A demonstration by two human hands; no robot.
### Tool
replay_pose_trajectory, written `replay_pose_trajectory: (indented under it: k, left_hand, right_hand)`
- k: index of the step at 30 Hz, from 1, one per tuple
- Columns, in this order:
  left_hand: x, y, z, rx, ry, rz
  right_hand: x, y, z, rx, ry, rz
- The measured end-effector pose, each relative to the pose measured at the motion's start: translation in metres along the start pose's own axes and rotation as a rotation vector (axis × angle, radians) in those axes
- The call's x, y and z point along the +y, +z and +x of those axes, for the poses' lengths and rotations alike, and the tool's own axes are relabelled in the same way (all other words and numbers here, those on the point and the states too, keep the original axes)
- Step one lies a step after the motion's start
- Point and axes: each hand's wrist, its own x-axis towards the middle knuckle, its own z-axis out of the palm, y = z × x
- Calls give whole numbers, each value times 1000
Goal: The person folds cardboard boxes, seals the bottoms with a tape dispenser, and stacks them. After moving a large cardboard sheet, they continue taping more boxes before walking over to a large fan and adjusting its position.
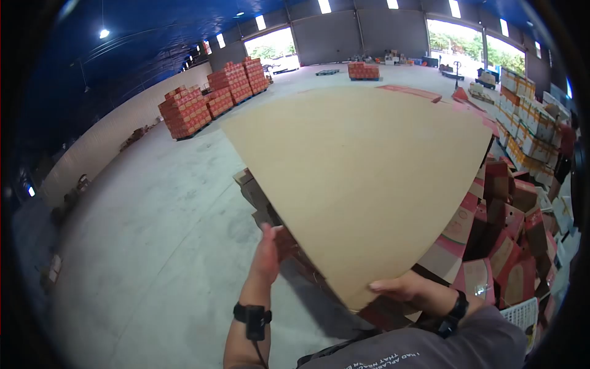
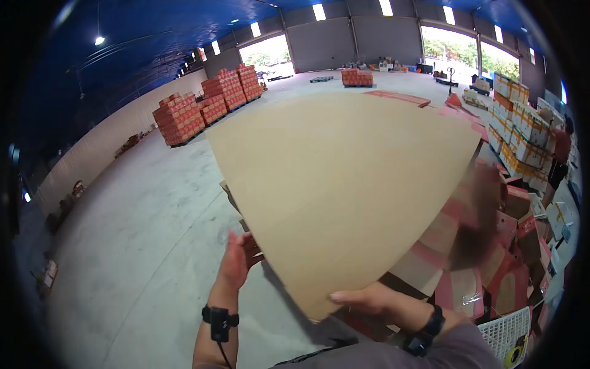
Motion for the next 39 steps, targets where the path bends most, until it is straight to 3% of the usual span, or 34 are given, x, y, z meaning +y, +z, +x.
replay_pose_trajectory:
  k: [1,3,5,7,9,10,12,13,15,16,22,24,29,35,39]
  left_hand:
    - [2,-6,14,-131,1,-27]
    - [6,3,33,-184,58,-7]
    - [-3,-3,63,-251,81,10]
    - [8,2,73,-277,-4,42]
    - [18,8,70,-308,-1,63]
    - [11,2,69,-307,-2,54]
    - [-8,-12,65,-267,-34,276]
    - [-15,-16,58,-264,-27,274]
    - [-28,-27,37,-211,37,29]
    - [-25,-30,23,-193,34,39]
    - [-58,-66,-73,-9,-63,151]
    - [-67,-71,-107,69,-89,-163]
    - [-99,-114,-208,389,-35,-365]
    - [-187,-177,-344,762,7,-486]
    - [-227,-233,-409,1052,29,-539]
  right_hand:
    - [-5,9,-3,7,1,-16]
    - [-10,24,-7,141,-48,199]
    - [5,23,-11,171,-227,367]
    - [7,18,-20,400,-414,485]
    - [-18,9,-24,569,-451,550]
    - [-26,7,-21,573,-446,543]
    - [-37,2,-12,836,-538,206]
    - [-35,3,-10,831,-540,201]
    - [-17,4,-10,941,-543,-92]
    - [-2,2,-4,961,-602,-50]
    - [-2,28,12,710,-446,89]
    - [-1,35,27,620,-344,86]
    - [32,86,109,208,-166,-60]
    - [173,165,216,-177,276,-16]
    - [303,196,264,-270,725,-268]
